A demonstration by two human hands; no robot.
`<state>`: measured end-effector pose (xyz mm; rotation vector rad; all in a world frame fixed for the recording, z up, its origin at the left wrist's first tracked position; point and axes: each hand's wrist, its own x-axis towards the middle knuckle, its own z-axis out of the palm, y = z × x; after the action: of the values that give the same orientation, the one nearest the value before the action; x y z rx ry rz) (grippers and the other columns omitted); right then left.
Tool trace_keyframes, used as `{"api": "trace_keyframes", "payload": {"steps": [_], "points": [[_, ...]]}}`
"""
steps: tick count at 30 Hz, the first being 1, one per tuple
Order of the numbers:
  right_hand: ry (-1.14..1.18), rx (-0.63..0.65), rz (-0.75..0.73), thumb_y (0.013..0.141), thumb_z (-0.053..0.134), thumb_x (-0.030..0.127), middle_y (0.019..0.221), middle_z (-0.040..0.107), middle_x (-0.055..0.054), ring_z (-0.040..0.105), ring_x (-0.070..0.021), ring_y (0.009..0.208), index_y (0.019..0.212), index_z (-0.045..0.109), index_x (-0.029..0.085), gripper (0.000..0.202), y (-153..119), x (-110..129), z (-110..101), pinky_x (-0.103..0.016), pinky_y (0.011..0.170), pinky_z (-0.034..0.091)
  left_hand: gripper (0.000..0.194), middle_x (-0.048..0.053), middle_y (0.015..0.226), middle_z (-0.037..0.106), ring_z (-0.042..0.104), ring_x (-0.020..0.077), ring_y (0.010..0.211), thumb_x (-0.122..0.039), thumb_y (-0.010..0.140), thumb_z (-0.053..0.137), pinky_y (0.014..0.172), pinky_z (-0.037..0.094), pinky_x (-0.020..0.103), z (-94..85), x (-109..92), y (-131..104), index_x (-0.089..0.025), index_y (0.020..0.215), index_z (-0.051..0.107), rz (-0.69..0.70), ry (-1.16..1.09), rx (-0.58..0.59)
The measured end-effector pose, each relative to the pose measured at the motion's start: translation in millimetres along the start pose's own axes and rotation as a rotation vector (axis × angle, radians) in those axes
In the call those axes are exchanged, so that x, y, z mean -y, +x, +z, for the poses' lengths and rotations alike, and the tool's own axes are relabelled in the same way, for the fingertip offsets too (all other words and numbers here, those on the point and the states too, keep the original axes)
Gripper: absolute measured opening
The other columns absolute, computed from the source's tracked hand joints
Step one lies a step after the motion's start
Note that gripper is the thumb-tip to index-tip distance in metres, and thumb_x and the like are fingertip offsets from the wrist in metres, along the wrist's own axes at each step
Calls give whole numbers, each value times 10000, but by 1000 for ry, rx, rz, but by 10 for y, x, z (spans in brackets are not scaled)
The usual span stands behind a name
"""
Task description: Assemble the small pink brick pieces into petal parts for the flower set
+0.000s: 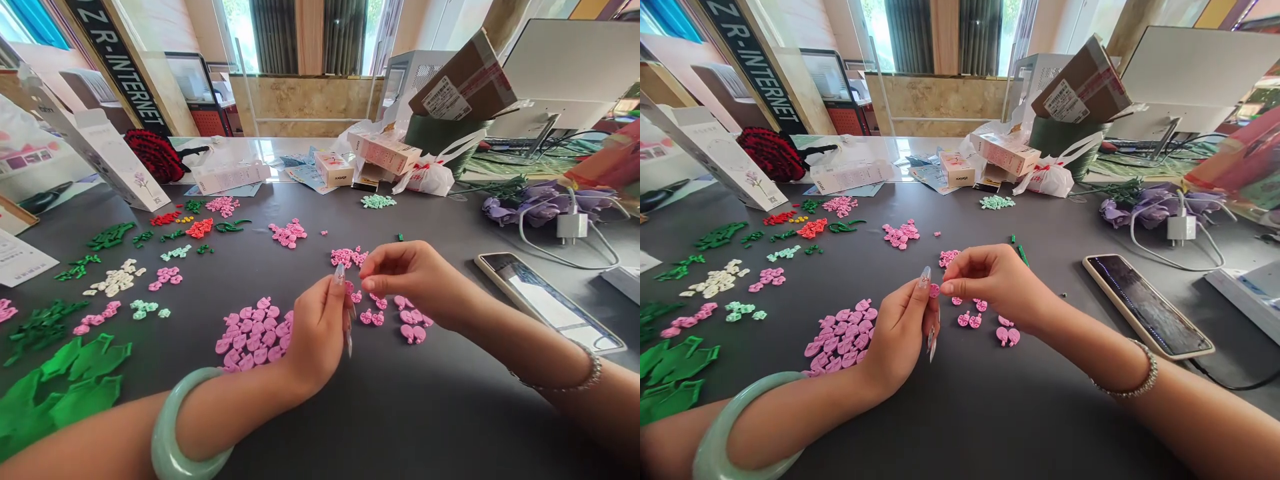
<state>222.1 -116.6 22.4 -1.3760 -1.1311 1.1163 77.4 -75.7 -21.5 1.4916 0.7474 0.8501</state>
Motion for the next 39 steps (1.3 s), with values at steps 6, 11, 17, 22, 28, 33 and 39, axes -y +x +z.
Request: {"api": "trace_keyframes", "payload": {"steps": [6, 11, 17, 22, 28, 33, 39], "points": [[110, 101, 33, 616, 776, 258, 606, 615, 30, 542, -67, 550, 680, 675, 163, 152, 2, -34, 56, -214, 543, 449, 405, -43, 482, 403, 397, 79, 422, -399, 938, 339, 407, 348, 195, -6, 0, 6, -186, 597, 394, 50, 82, -7], [41, 37, 36, 613, 769, 298, 611, 637, 10, 554, -86, 552, 677, 688, 161, 171, -3, -39, 57, -245, 568, 470, 396, -41, 491, 397, 388, 82, 431, -372, 937, 343, 416, 344, 198, -22, 2, -5, -191, 586, 372, 95, 134, -4], [54, 44, 44, 561, 799, 272, 596, 625, 22, 541, -79, 539, 633, 672, 166, 180, 1, -51, 55, -231, 550, 454, 365, -38, 497, 401, 381, 90, 439, -323, 932, 325, 424, 323, 207, -37, -6, -38, -201, 590, 366, 172, 228, 6], [19, 82, 76, 575, 791, 274, 570, 615, 19, 542, -89, 533, 632, 676, 163, 170, -13, -24, 61, -240, 541, 449, 360, -43, 481, 377, 349, 88, 429, -292, 929, 322, 422, 283, 212, -45, 2, -67, -202, 581, 350, 264, 315, 9], [54, 106, 70, 565, 797, 244, 551, 608, 29, 542, -81, 520, 624, 664, 158, 169, -28, -24, 111, -225, 522, 451, 358, -32, 503, 419, 370, 91, 453, -264, 942, 298, 452, 295, 222, -52, 20, -109, -191, 603, 387, 319, 372, -7], [88, 94, 53, 561, 798, 280, 549, 603, 28, 550, -86, 518, 630, 654, 159, 200, -37, -42, 146, -235, 528, 473, 353, -34, 508, 422, 377, 92, 462, -246, 946, 290, 474, 304, 228, -55, 5, -121, -191, 609, 383, 342, 384, -22], [89, 72, 42, 557, 801, 307, 546, 600, 26, 559, -92, 523, 636, 648, 158, 228, -43, -47, 169, -242, 532, 484, 355, -40, 506, 405, 365, 92, 458, -256, 947, 286, 475, 298, 232, -44, -3, -118, -195, 608, 371, 343, 371, -28]]}}
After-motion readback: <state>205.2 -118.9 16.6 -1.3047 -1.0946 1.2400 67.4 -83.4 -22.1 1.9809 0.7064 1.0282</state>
